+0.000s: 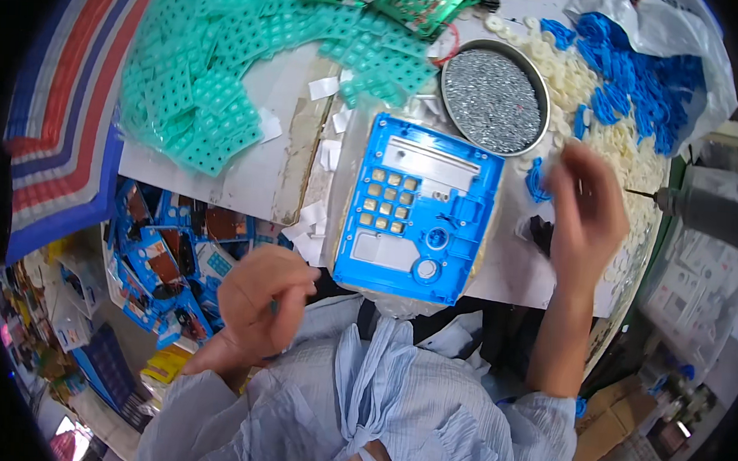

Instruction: Assembling a blue toy calculator by installing internal components and the front panel.

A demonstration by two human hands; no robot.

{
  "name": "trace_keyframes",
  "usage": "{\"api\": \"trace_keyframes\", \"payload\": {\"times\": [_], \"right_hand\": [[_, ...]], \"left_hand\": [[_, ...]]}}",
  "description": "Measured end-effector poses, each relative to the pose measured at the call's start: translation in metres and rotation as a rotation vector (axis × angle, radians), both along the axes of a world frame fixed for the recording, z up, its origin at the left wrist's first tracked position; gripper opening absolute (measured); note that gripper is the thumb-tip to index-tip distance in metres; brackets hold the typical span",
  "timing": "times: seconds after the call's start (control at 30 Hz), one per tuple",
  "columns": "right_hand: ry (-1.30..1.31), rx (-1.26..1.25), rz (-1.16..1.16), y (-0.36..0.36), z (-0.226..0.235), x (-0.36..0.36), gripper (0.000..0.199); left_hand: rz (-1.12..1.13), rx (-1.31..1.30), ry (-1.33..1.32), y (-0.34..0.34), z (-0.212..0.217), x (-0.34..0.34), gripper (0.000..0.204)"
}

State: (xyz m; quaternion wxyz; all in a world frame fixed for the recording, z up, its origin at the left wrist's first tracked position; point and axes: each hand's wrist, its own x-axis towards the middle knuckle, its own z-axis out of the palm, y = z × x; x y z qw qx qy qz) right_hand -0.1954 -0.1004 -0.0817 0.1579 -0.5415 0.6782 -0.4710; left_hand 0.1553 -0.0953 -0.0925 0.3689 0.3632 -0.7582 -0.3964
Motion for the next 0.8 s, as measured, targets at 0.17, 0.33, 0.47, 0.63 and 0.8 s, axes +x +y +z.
{"api": "trace_keyframes", "payload": {"times": [0.17, 0.33, 0.47, 0.63, 0.8], "right_hand": [[-0.352, 0.289, 0.602, 0.052, 0.042, 0.09, 0.015], [-0.14, 0.192, 0.627, 0.058, 0.036, 0.115, 0.02], [-0.057, 0.233, 0.593, 0.066, 0.037, 0.113, 0.017], [-0.012, 0.202, 0.43, 0.067, 0.023, 0.097, 0.014], [-0.097, 0.293, 0.322, 0.059, -0.002, 0.084, 0.011]], "left_hand": [[-0.381, 0.562, 0.129, 0.008, 0.014, -0.015, 0.011], [-0.366, 0.275, 0.203, 0.015, -0.006, -0.025, 0.021], [-0.258, 0.186, 0.176, 0.014, -0.002, -0.022, 0.022], [0.031, 0.137, -0.057, -0.007, -0.013, -0.006, 0.025], [0.029, 0.295, -0.164, -0.028, -0.02, -0.018, 0.028]]}}
